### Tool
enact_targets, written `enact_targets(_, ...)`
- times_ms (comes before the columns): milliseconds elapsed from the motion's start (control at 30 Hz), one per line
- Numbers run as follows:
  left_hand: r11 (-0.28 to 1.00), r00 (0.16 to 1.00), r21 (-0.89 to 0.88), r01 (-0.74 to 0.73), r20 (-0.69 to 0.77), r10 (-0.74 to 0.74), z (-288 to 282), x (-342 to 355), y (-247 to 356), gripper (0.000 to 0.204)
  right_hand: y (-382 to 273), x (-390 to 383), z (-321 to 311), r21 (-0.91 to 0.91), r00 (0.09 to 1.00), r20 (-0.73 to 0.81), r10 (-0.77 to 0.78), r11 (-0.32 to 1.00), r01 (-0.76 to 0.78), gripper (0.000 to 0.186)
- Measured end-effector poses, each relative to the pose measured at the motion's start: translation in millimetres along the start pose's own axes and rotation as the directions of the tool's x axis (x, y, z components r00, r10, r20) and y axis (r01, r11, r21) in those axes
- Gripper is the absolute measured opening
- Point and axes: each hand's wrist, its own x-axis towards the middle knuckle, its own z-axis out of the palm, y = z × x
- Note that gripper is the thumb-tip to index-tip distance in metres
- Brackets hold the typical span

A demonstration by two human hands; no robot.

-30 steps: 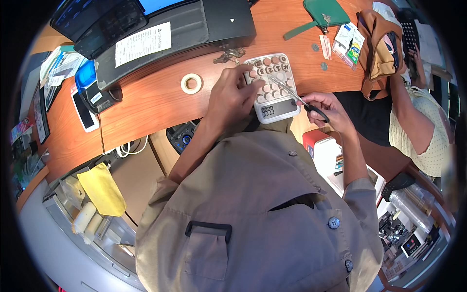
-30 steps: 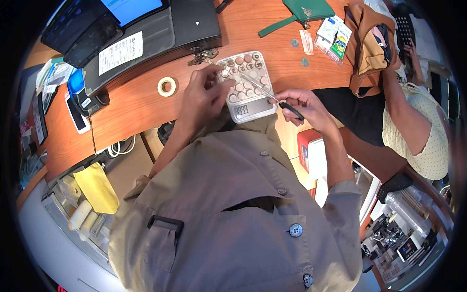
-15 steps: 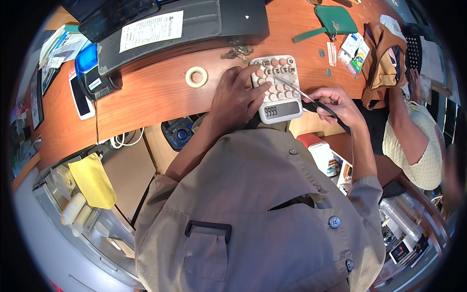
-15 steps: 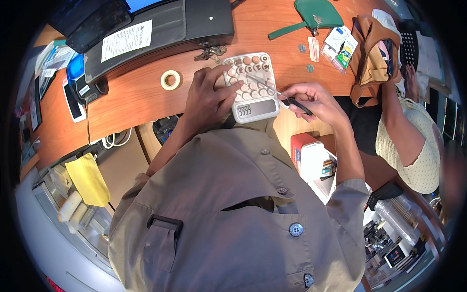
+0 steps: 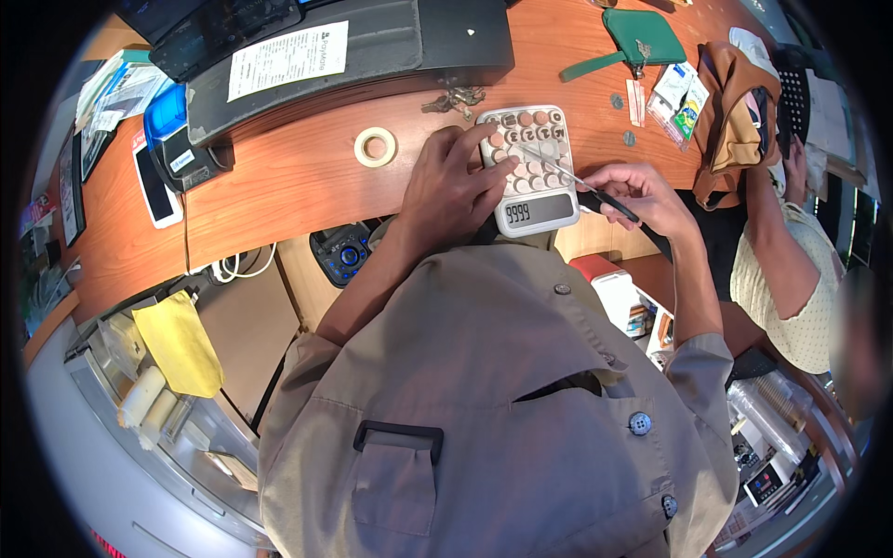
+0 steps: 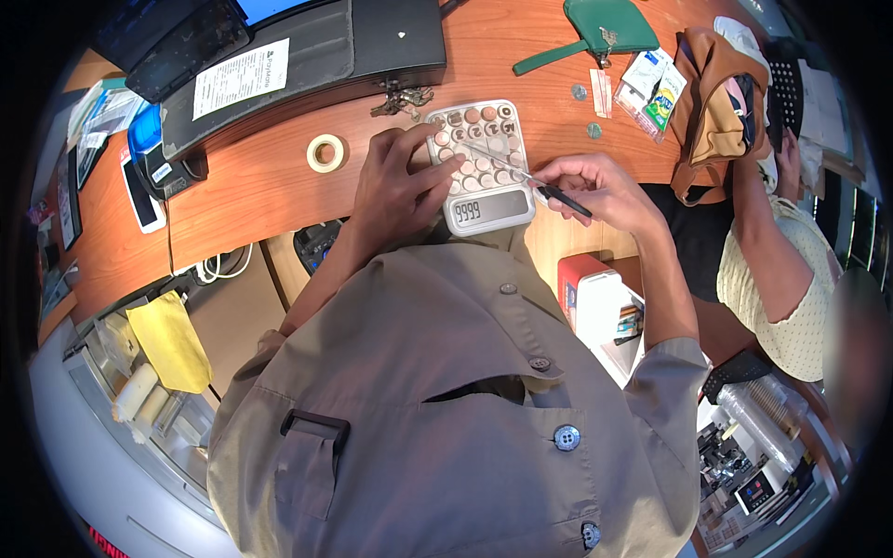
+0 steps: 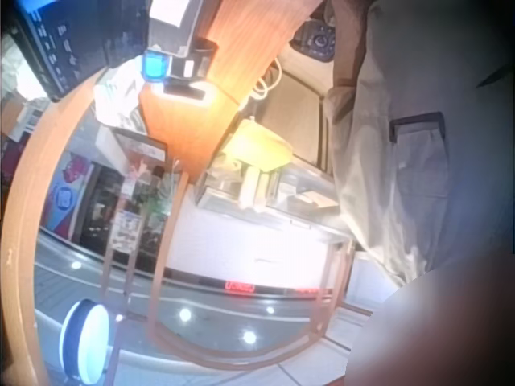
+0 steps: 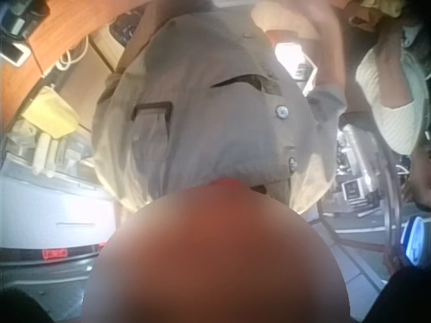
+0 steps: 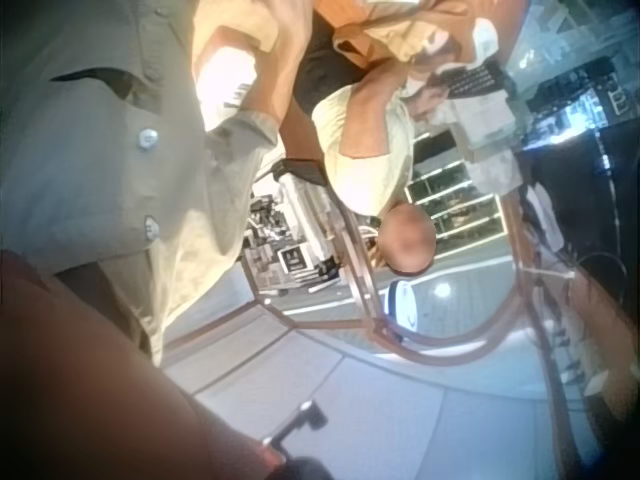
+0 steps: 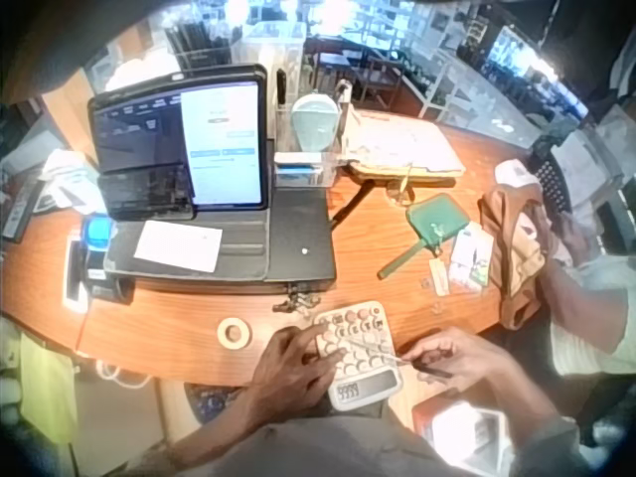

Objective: The person uses scissors to repeatedly press and pry at the buttons of a white calculator on a wooden counter. They also handle a roll of tape and a tablet nearby. The task appears to be an attempt to fix or adjust the calculator's buttons.

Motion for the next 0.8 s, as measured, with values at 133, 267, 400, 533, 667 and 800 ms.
enact_targets(133, 1.000, 1.000, -0.029, 0.006, -0.003, -0.006, -0.3, -0.6, 0.5, 0.029, 8.3, 2.9, 0.7, 0.009, 1.000, -0.019, -0.024, 1.000, 0.024, 0.033)
enact_targets(267, 1.000, 1.000, -0.013, 0.013, -0.004, -0.013, 1.0, -0.6, -0.2, 0.031, 17.8, 1.3, -2.7, -0.022, 0.998, -0.037, -0.046, 0.999, 0.045, 0.036)
enact_targets(400, 1.000, 1.000, -0.005, 0.009, -0.006, -0.009, 1.5, -1.2, -1.6, 0.033, 22.6, 2.2, -9.3, 0.154, 0.985, 0.052, -0.165, 0.976, 0.155, 0.037)
enact_targets(533, 1.000, 1.000, 0.002, 0.003, -0.016, -0.003, 1.9, -1.4, -2.4, 0.033, 21.2, -2.0, -7.6, 0.066, 0.998, -0.045, -0.042, 0.997, 0.045, 0.037)
enact_targets(667, 1.000, 1.000, 0.004, 0.010, -0.009, -0.010, 2.0, -0.4, -1.2, 0.033, 13.1, -5.1, -1.2, -0.079, 0.991, -0.127, -0.038, 0.997, 0.028, 0.038)
enact_targets(800, 1.000, 1.000, -0.017, 0.018, -0.019, -0.019, 0.9, -0.2, 1.2, 0.028, 0.8, -5.6, 2.7, -0.321, 0.983, -0.172, -0.063, 0.947, 0.004, 0.039)
